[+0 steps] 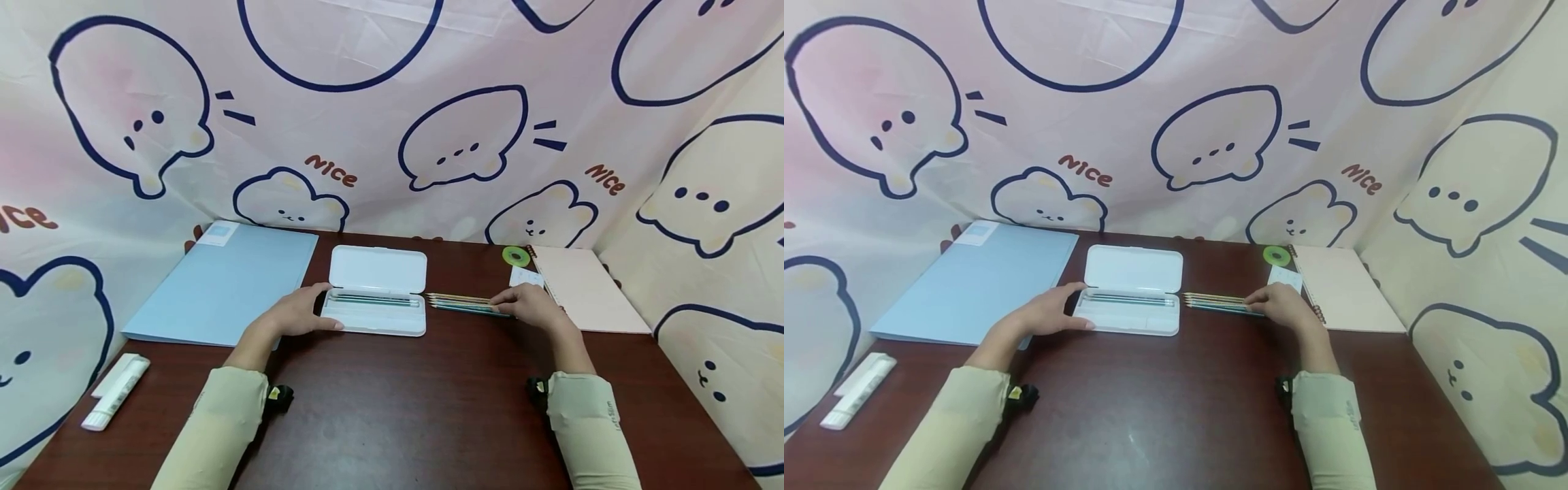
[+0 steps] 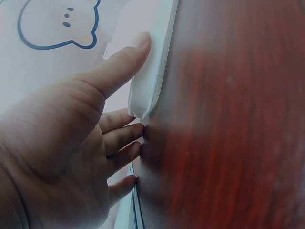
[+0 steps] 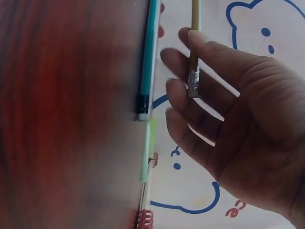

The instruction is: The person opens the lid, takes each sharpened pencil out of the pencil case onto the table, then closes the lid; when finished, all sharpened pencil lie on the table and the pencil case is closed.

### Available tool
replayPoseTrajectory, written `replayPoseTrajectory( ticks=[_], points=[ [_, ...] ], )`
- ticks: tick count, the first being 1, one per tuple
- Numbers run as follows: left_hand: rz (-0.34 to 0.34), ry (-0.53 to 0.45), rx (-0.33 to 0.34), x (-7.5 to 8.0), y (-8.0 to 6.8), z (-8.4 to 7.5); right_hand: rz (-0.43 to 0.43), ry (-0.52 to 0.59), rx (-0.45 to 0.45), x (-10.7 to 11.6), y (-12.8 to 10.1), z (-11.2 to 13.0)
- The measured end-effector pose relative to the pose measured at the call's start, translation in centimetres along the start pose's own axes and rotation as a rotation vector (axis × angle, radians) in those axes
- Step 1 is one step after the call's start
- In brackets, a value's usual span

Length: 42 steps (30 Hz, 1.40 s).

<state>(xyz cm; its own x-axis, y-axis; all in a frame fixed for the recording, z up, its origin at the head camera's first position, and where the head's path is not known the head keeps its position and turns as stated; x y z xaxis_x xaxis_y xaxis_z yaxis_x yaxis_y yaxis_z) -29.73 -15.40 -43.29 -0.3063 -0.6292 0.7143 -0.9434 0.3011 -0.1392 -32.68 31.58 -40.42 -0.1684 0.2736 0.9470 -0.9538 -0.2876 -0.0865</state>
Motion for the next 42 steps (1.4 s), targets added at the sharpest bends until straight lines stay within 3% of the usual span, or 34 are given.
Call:
replayPoseTrajectory(
  ticks=[20, 42],
  points=[
    [0.001, -0.007, 0.002, 0.0, 0.0, 0.0, 0.022, 0.014, -0.007, -1.1, 0.6, -0.7],
    [-0.005, 0.001, -0.005, 0.0, 0.0, -0.1, 0.033, -0.127, -0.036, -1.3, 1.3, 0.2]
  ],
)
Point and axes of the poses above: each hand's wrist, its own y-axis towards the middle knuckle, its own x-axis out of the back of the hand, z = x × y, the point moved 1 cm from there along y, towards the middle knuckle, and after that the axes turned 11 degrees about -y, right-handed, at the moved point
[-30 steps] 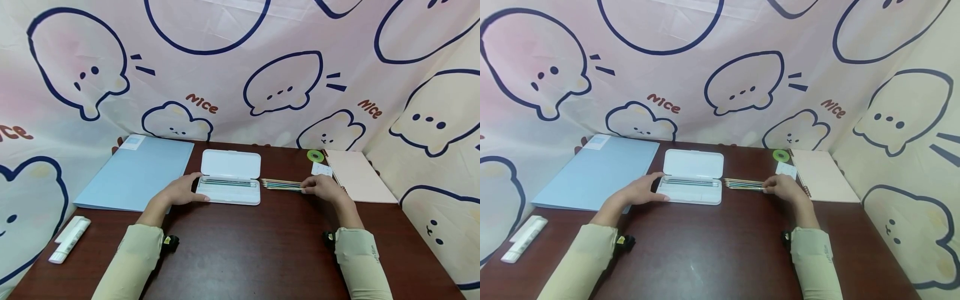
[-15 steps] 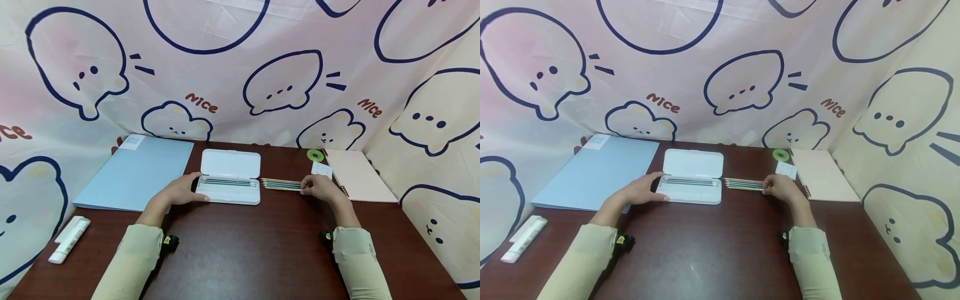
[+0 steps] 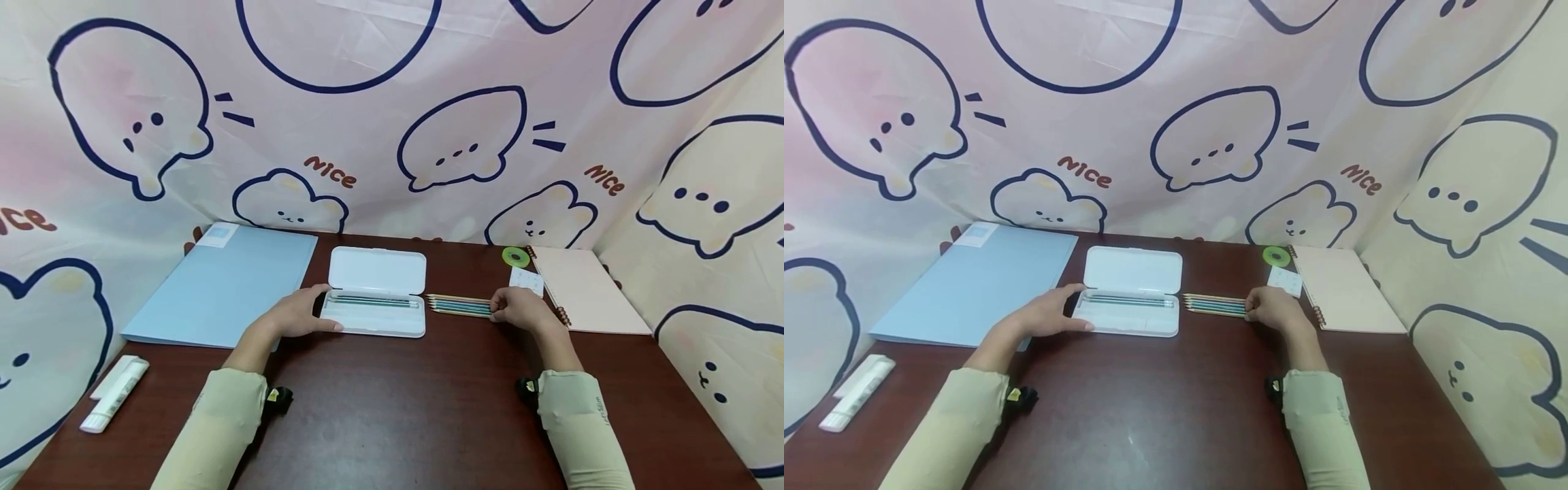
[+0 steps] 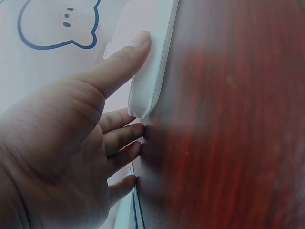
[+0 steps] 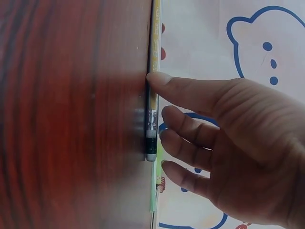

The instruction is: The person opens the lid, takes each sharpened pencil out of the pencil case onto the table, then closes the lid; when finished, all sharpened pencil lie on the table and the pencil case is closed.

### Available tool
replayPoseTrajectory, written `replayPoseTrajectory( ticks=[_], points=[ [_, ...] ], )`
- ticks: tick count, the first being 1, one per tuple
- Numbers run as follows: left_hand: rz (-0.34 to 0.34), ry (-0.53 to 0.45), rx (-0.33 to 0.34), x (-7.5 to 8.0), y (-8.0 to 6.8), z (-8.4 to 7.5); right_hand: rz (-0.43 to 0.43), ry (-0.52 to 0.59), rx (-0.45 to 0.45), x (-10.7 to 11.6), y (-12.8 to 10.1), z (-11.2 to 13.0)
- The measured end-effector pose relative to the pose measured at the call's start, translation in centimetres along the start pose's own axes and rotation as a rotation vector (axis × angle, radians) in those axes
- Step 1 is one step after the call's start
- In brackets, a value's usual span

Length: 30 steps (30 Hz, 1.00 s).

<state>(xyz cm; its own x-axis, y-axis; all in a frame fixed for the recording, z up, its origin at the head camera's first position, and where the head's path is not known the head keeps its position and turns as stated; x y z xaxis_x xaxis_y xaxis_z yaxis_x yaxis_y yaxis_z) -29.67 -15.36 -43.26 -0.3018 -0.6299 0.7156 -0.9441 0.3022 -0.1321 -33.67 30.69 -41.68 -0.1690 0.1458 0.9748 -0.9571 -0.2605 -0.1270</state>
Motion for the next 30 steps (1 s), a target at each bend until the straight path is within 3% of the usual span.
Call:
replayPoseTrajectory(
  ticks=[10, 19, 25, 30],
  points=[
    [0.002, -0.009, -0.001, -0.1, -0.2, 0.1, -0.029, -0.026, -0.008, 0.1, 0.0, 0.3],
    [0.003, -0.010, 0.000, -0.1, -0.1, 0.1, -0.155, 0.124, 0.081, 0.4, 0.2, 1.5],
    [-0.002, -0.002, 0.003, 0.1, -0.2, 0.0, -0.184, 0.236, 0.124, 0.7, 1.1, 3.7],
    [0.002, -0.002, 0.001, 0.1, -0.1, 0.0, -0.153, 0.299, 0.134, 0.8, 2.4, 6.8]
  ],
)
Point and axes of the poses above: each hand's wrist, its own y-axis towards the middle knuckle, its own x-axis out of the back of the hand, z = x × y, the point moved 1 cm from there along y, towards the middle knuckle, and after that the axes turned 11 degrees about -y, right-handed, at the moved point
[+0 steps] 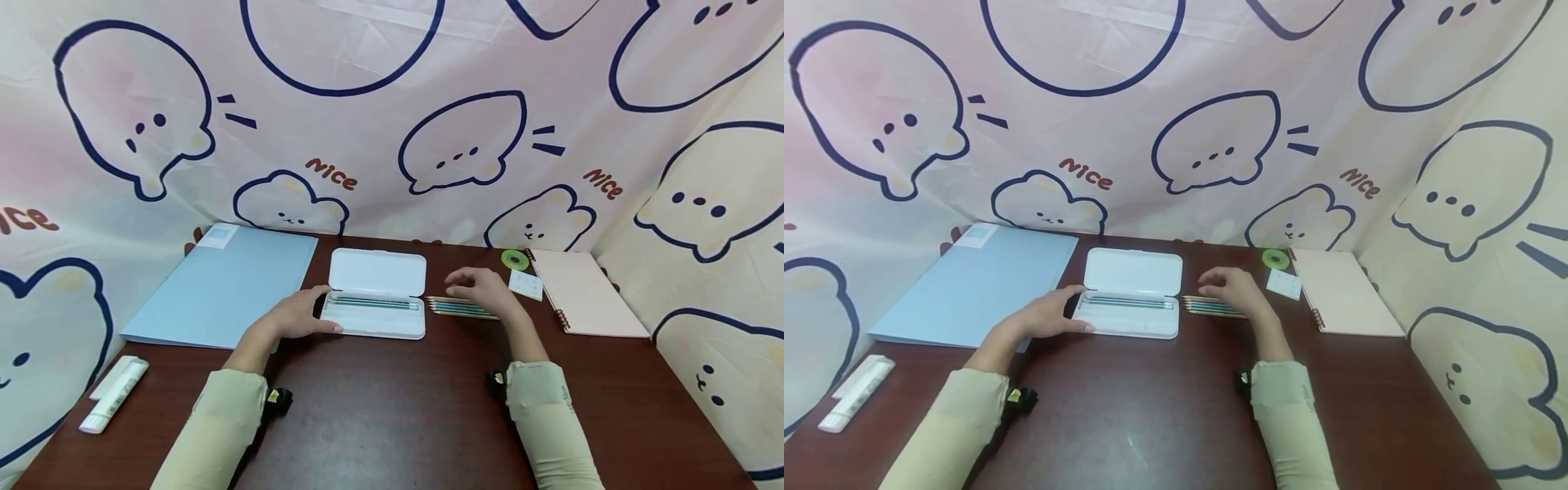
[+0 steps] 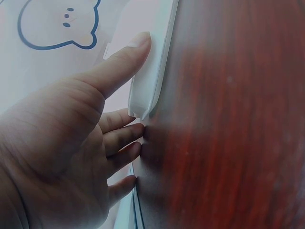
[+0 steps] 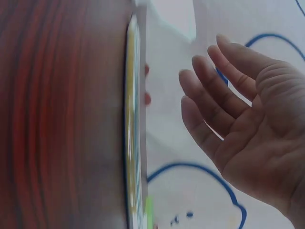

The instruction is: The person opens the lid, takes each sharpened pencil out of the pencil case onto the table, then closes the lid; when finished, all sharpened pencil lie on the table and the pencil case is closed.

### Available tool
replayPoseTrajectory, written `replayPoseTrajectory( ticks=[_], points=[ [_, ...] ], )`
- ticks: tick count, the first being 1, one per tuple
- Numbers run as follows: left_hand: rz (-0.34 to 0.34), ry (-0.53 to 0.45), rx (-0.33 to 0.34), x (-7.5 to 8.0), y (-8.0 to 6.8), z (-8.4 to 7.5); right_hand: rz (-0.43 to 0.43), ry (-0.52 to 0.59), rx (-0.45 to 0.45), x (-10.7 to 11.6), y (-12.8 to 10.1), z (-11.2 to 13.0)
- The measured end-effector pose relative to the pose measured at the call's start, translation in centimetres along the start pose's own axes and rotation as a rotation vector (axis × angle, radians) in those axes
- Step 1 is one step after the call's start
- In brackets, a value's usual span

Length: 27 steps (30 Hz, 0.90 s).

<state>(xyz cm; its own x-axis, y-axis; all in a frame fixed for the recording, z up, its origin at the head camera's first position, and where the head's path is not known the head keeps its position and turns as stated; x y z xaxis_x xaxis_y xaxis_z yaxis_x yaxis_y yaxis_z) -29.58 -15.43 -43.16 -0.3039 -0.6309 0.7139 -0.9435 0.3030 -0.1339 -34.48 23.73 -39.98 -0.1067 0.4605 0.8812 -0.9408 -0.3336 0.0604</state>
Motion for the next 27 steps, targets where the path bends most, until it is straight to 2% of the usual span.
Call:
replayPoseTrajectory(
  ticks=[7, 12, 17, 27],
  points=[
    [-0.005, -0.002, 0.006, -0.1, -0.1, 0.1, 0.053, 0.014, 0.047, -2.5, 1.9, 4.0],
    [-0.007, -0.001, 0.013, -0.1, -0.1, 0.0, 0.100, -0.077, 0.118, -4.2, 2.7, 6.3],
    [-0.006, 0.002, 0.014, 0.0, 0.0, -0.1, 0.161, -0.170, 0.135, -5.3, 2.7, 7.3],
    [-0.005, 0.004, 0.002, 0.0, 0.2, 0.2, 0.285, -0.229, 0.175, -5.9, 2.2, 8.1]
  ],
)
Point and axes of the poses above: each hand's wrist, its own y-axis towards the middle knuckle, its own x-axis out of the back of the hand, z = x × y, the point moved 1 cm from there along y, towards the middle knuckle, and after that the axes turned 11 degrees about -y, right-handed, at the moved point
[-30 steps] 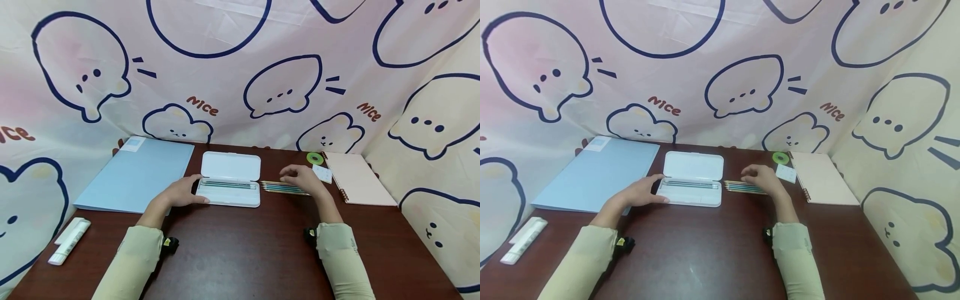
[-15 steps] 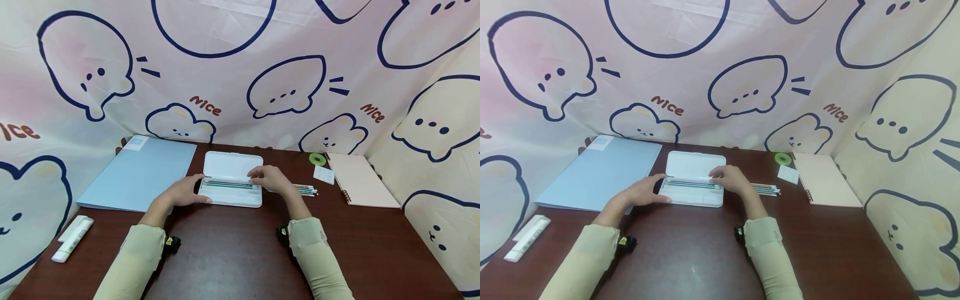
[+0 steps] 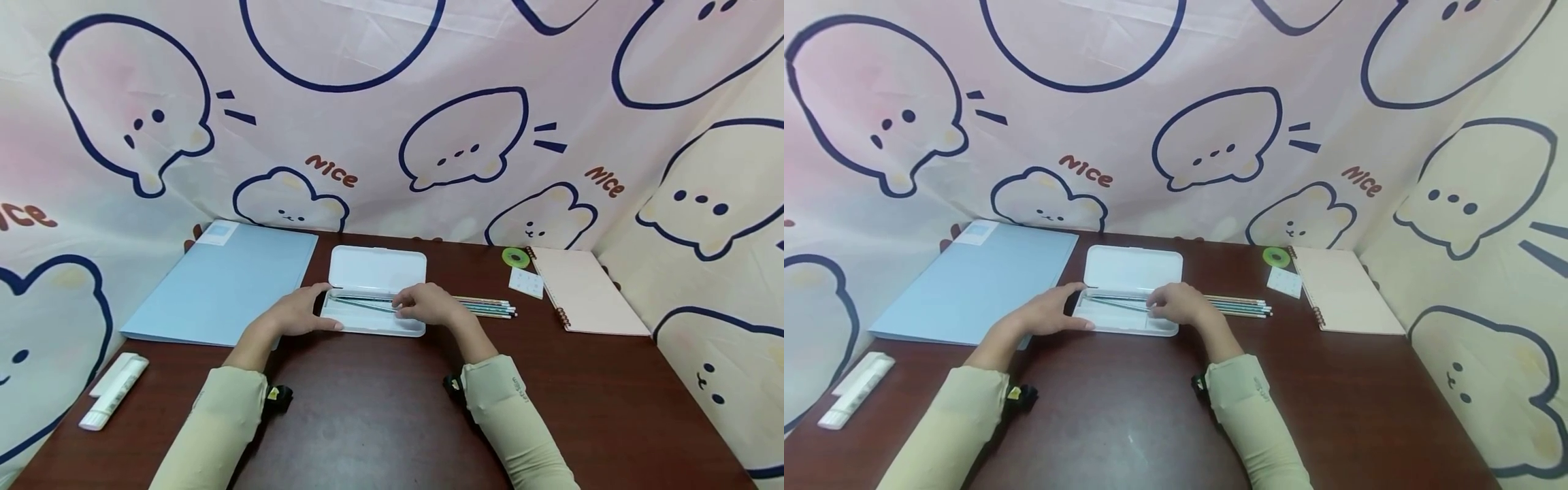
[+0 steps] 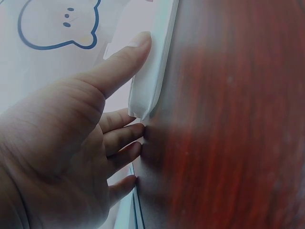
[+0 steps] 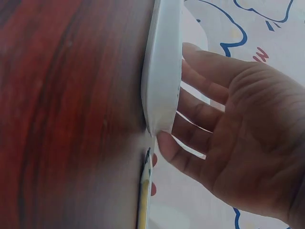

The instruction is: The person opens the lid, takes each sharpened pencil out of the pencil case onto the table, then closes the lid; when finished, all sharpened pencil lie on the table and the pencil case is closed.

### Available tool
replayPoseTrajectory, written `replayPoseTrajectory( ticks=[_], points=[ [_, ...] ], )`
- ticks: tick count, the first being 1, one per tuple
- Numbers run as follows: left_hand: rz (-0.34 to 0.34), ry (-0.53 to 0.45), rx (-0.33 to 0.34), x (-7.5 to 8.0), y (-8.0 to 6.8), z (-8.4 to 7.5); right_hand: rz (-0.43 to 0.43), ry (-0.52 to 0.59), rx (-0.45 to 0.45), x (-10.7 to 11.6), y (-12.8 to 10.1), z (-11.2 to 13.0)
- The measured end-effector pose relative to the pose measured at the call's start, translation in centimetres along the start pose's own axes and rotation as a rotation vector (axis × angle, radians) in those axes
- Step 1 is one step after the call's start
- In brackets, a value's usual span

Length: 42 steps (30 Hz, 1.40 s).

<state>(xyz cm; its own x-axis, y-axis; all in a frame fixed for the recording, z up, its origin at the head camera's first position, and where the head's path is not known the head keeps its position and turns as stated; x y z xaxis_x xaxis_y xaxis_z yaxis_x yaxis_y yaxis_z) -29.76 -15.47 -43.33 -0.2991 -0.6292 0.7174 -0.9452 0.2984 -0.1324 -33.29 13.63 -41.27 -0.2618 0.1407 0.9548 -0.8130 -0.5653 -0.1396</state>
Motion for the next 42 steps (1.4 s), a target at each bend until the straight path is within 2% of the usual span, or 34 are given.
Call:
replayPoseTrajectory(
  ticks=[3, 11, 19, 28, 33, 42],
  points=[
    [-0.001, 0.003, 0.004, 0.0, 0.0, 0.0, 0.019, -0.014, 0.014, -0.1, -0.1, 0.1],
    [-0.003, 0.009, 0.009, 0.0, 0.0, -0.1, 0.020, -0.034, -0.017, -0.3, 0.1, 0.2],
    [0.001, 0.004, 0.003, 0.1, 0.0, -0.1, -0.035, 0.011, -0.053, -0.3, 0.0, 0.4],
    [-0.003, -0.010, -0.003, 0.0, -0.1, 0.0, -0.109, -0.007, -0.079, 0.6, -0.8, 0.2],
    [-0.002, -0.013, 0.002, 0.0, -0.1, -0.1, -0.147, 0.022, -0.076, 1.8, -2.1, -1.4],
    [-0.007, 0.002, 0.014, -0.1, -0.1, 0.0, -0.220, 0.059, -0.149, 2.8, -5.5, -6.8]
  ],
)
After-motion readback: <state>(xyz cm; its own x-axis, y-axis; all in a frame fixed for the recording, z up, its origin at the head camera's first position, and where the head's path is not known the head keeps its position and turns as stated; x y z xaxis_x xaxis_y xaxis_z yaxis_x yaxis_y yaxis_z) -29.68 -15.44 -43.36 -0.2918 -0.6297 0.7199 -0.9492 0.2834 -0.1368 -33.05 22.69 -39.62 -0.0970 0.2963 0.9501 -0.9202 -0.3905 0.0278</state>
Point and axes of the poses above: each hand's wrist, its own y-axis towards the middle knuckle, its own x-axis out of the back of the hand, z = x × y, the point moved 1 cm from there along y, towards the middle knuckle, and after that the axes turned 11 degrees about -y, right-handed, at the moved point
